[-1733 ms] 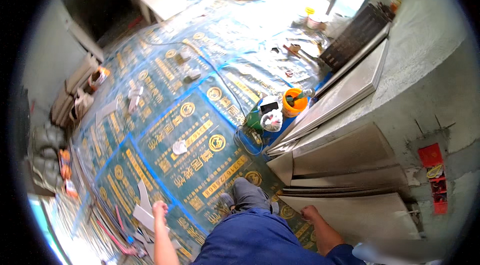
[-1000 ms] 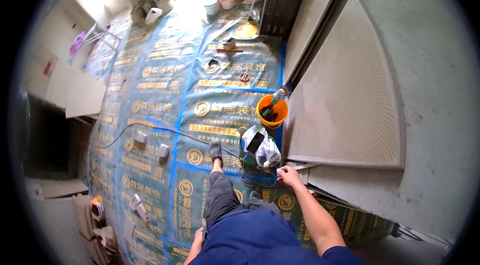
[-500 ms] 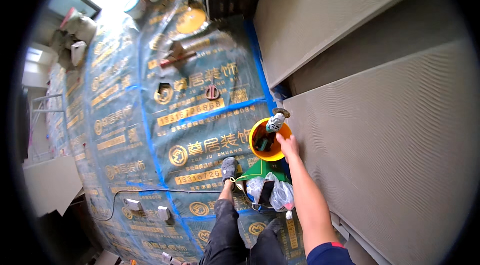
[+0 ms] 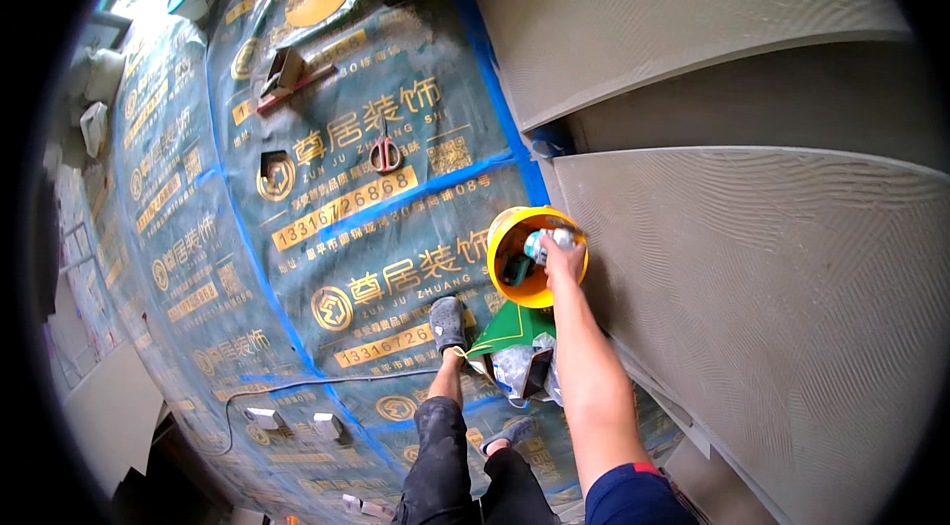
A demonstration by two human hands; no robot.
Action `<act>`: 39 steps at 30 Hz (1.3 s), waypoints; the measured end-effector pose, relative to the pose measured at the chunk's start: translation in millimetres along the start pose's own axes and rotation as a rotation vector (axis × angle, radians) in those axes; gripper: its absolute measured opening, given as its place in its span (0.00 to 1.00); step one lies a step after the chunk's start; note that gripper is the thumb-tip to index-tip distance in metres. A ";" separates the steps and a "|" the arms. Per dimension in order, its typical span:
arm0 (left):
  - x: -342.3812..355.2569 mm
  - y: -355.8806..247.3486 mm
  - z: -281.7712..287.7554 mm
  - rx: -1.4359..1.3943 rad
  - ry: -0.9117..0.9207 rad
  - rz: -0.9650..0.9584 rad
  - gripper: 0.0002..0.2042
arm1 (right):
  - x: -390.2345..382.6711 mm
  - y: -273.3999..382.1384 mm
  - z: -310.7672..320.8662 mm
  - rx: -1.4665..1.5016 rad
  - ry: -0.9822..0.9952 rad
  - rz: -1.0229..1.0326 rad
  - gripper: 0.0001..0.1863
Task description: The person uses an angle grinder to cut a section of a concrete wall and then uses a hammer and chisel to remove the concrete from the cut area.
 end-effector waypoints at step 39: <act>-220.2 143.2 -543.8 0.915 1.194 -1.455 0.26 | -584.2 -322.6 814.8 0.811 -0.094 0.645 0.46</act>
Point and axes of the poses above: each hand's wrist, its own x-axis towards the middle knuckle, its own z-axis out of the back of the hand, y = z × x, the point moved 4 cm from there along x, towards the middle knuckle, and after that the axes turned 7 degrees about x, right-handed, at the moved point
